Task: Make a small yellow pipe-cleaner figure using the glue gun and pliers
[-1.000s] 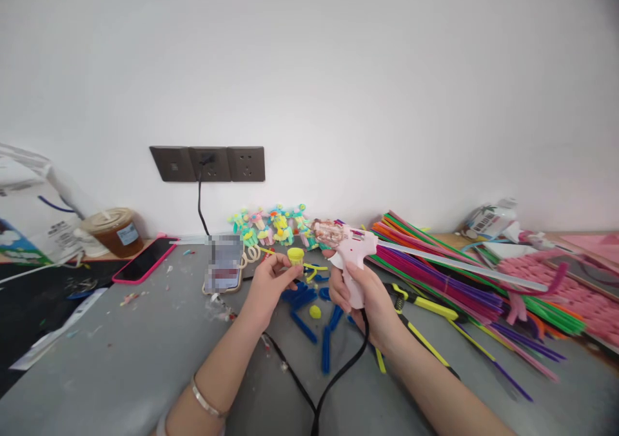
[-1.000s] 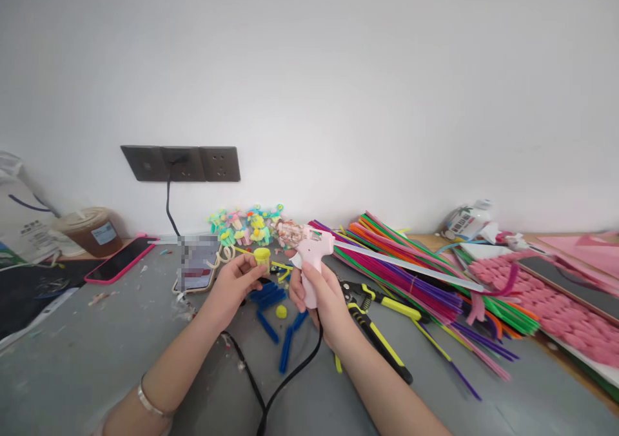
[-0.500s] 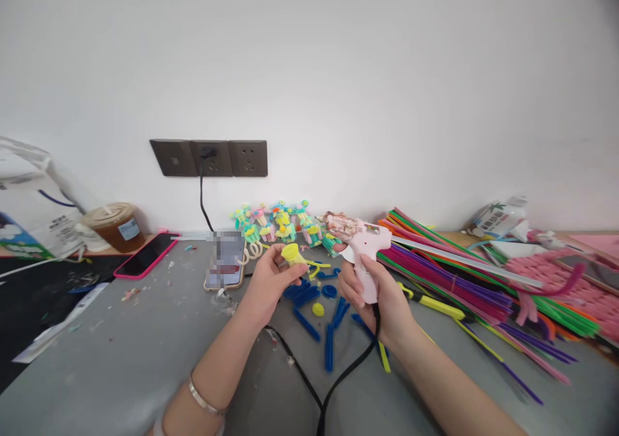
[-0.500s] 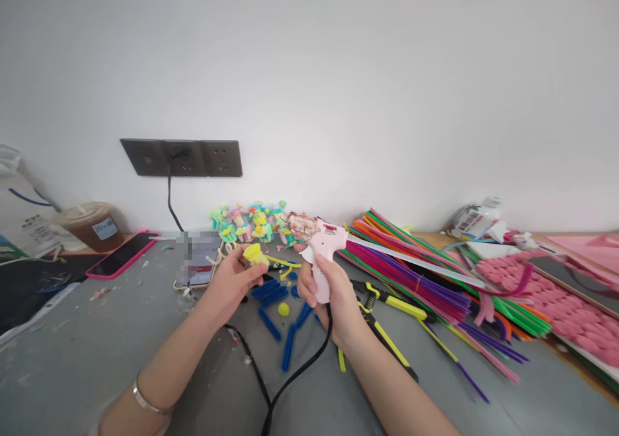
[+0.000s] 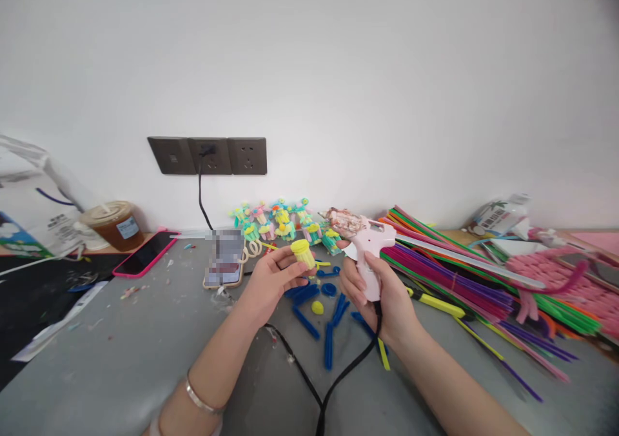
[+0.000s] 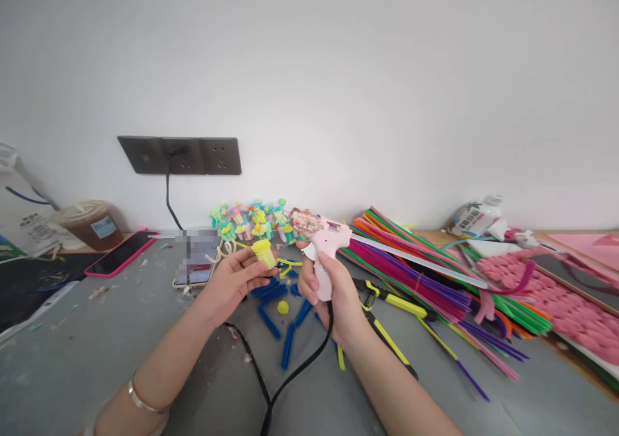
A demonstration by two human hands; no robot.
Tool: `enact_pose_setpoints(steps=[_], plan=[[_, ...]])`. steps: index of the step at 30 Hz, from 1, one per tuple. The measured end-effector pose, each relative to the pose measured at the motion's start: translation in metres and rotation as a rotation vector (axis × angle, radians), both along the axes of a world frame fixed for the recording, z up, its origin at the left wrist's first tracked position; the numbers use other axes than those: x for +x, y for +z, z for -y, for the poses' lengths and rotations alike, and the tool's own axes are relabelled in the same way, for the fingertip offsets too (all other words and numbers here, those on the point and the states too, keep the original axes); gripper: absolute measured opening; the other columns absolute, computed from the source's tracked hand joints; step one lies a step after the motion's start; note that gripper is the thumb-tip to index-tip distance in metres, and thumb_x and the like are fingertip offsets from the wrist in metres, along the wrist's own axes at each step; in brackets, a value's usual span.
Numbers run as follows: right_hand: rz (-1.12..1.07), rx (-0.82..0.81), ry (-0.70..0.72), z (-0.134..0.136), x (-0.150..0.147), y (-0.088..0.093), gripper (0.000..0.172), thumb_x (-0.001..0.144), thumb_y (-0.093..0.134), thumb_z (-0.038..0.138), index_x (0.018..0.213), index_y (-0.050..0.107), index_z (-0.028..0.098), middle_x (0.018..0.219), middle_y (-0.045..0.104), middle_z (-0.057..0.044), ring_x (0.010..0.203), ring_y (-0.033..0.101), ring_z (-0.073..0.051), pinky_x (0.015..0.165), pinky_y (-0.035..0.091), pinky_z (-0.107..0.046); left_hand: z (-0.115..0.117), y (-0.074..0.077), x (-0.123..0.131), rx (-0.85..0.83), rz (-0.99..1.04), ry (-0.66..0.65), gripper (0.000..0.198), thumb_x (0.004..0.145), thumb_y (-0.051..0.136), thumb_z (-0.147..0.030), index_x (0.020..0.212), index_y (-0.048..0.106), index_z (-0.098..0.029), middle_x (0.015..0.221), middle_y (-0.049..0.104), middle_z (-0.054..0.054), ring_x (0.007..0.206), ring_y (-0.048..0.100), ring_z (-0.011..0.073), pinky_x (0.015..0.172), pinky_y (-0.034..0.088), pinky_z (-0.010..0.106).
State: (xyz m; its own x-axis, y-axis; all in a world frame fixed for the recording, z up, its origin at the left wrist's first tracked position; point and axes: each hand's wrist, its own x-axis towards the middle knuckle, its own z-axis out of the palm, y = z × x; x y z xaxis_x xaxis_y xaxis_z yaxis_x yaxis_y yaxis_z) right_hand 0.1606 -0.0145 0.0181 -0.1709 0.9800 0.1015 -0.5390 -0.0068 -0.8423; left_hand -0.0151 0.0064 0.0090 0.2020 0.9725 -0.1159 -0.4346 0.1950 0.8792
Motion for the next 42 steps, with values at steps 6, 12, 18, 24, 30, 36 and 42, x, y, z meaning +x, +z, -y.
enact_pose_setpoints(steps=[6,12,18,24,30,36,42], plan=[[0.015,0.017,-0.026,0.000,0.000,0.002,0.022,0.087,0.053,0.043,0.096,0.054,0.023,0.050,0.035,0.008,0.038,0.023,-0.011,0.044,0.021,-0.028,0.000,-0.001,-0.002,-0.008,-0.002,-0.023,0.039,0.064,0.086,-0.031,0.097,0.074,-0.014,0.096,0.076,0.010,0.075,0.074,0.0184,0.059,0.056,0.021],[-0.013,0.023,-0.019,0.000,0.001,-0.001,0.020,0.089,0.051,0.040,0.097,0.056,0.022,0.050,0.036,0.008,0.038,0.024,-0.010,0.043,0.021,-0.027,-0.001,-0.001,-0.003,0.008,0.034,-0.037,0.032,0.069,0.084,-0.031,0.096,0.077,-0.016,0.103,0.076,0.010,0.083,0.073,0.0175,0.067,0.058,0.020],[-0.024,0.016,0.020,0.000,0.001,0.002,0.023,0.087,0.055,0.042,0.098,0.057,0.022,0.049,0.037,0.008,0.038,0.025,-0.010,0.042,0.023,-0.026,-0.001,-0.003,-0.004,0.021,-0.045,-0.020,0.036,0.065,0.086,-0.030,0.097,0.077,-0.016,0.091,0.076,0.006,0.080,0.070,0.0136,0.068,0.056,0.018],[0.039,0.011,0.027,0.000,0.004,0.003,0.023,0.091,0.051,0.043,0.095,0.058,0.021,0.049,0.038,0.008,0.036,0.025,-0.008,0.040,0.018,-0.025,-0.007,-0.008,-0.009,0.032,-0.188,0.036,0.042,0.059,0.088,-0.037,0.092,0.073,-0.015,0.089,0.077,0.009,0.078,0.072,0.0176,0.062,0.055,0.021],[0.101,-0.011,0.130,-0.006,0.019,0.001,0.028,0.090,0.056,0.045,0.094,0.059,0.017,0.049,0.040,0.008,0.035,0.027,-0.006,0.042,0.016,-0.026,-0.010,-0.008,-0.015,0.069,-0.298,0.069,0.040,0.060,0.086,-0.036,0.090,0.071,-0.014,0.090,0.074,0.008,0.078,0.068,0.0167,0.057,0.051,0.020],[0.178,0.000,0.170,-0.005,0.024,0.002,0.030,0.093,0.053,0.044,0.097,0.060,0.015,0.050,0.041,0.008,0.033,0.030,-0.005,0.039,0.015,-0.023,-0.013,-0.011,-0.017,0.192,-0.409,0.149,0.031,0.062,0.082,-0.031,0.086,0.068,-0.016,0.087,0.069,0.004,0.072,0.062,0.0143,0.055,0.051,0.022],[0.271,0.010,0.219,-0.002,0.020,0.000,0.036,0.092,0.054,0.049,0.096,0.059,0.014,0.049,0.041,0.008,0.032,0.032,-0.004,0.037,0.017,-0.021,-0.016,-0.015,-0.018,0.326,-0.469,0.223,0.023,0.065,0.077,-0.028,0.082,0.064,-0.018,0.081,0.067,0.002,0.074,0.063,0.0165,0.061,0.054,0.026]])
